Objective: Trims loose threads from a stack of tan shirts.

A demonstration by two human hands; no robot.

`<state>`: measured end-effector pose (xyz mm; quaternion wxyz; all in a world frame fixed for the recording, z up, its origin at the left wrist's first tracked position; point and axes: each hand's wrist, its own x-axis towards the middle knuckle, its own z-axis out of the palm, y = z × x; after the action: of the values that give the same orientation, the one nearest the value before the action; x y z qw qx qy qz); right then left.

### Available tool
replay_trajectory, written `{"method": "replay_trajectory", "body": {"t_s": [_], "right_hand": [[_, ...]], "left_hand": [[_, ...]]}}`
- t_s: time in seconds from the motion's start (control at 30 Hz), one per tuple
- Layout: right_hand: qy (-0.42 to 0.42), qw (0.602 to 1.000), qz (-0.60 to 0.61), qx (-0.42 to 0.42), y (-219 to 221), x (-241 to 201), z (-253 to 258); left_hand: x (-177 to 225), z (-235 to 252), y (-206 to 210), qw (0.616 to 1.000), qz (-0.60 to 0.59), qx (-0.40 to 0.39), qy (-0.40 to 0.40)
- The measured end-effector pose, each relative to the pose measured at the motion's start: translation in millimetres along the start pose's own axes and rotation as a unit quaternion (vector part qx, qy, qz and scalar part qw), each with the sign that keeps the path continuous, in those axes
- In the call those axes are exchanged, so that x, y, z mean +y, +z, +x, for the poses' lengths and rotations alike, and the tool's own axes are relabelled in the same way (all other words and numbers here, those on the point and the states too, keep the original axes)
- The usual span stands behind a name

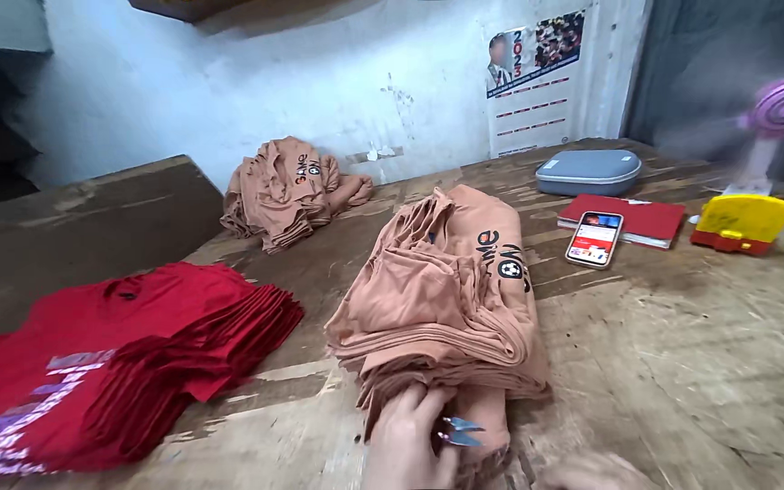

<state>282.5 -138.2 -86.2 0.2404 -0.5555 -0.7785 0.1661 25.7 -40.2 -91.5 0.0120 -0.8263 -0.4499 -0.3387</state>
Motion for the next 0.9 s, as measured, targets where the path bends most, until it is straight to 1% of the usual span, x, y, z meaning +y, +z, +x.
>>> {"method": "replay_trajectory", "body": {"t_s": [0.03, 0.07, 0.1, 0.17, 0.23, 0.33, 0.4, 0.53, 0.67, 0.73, 0.83, 0.9], "right_hand": [[0.042, 0.997, -0.003, 0.070, 8.8, -7.8, 6.1], [0.076, 0.989, -0.007, 0.130, 18.9, -14.7, 13.3], [0.102, 0.980, -0.012, 0.169, 28.2, -21.1, 20.1], [0.128, 0.969, -0.027, 0.212, 45.3, -29.6, 29.9], [0.132, 0.958, -0.036, 0.253, 56.3, -30.6, 32.2], [0.132, 0.947, -0.030, 0.290, 55.2, -23.7, 27.2], [0.121, 0.946, -0.019, 0.300, 54.7, -19.9, 23.0], [0.099, 0.941, 0.007, 0.323, 58.9, -19.8, 22.9], [0.073, 0.943, 0.018, 0.324, 62.1, -20.0, 21.9], [0.079, 0.949, 0.015, 0.304, 59.1, -18.3, 18.4], [0.095, 0.966, -0.011, 0.242, 51.7, -16.6, 10.7], [0.095, 0.970, -0.014, 0.223, 50.4, -22.4, 11.6]], "left_hand": [[11.4, -1.3, -8.1, 0.997, -0.051, -0.050, -0.023], [19.8, -2.5, -11.8, 0.994, -0.077, -0.071, -0.024], [25.8, -3.8, -11.7, 0.994, -0.086, -0.072, -0.013], [30.5, -5.3, -3.7, 0.997, -0.059, -0.042, 0.031], [30.3, -5.4, 5.1, 0.997, -0.014, 0.004, 0.078], [29.2, -2.8, 5.2, 0.990, 0.038, 0.036, 0.130], [33.7, -2.8, 3.0, 0.986, 0.062, 0.039, 0.147], [40.6, 1.5, 7.6, 0.979, 0.095, 0.022, 0.182], [37.6, 2.8, 17.9, 0.974, 0.096, 0.042, 0.199], [37.3, 0.5, 14.6, 0.984, 0.058, 0.032, 0.163], [34.4, -5.8, 4.4, 0.994, -0.011, -0.045, 0.095], [26.2, -9.0, 5.8, 0.994, -0.074, -0.068, 0.054]]}}
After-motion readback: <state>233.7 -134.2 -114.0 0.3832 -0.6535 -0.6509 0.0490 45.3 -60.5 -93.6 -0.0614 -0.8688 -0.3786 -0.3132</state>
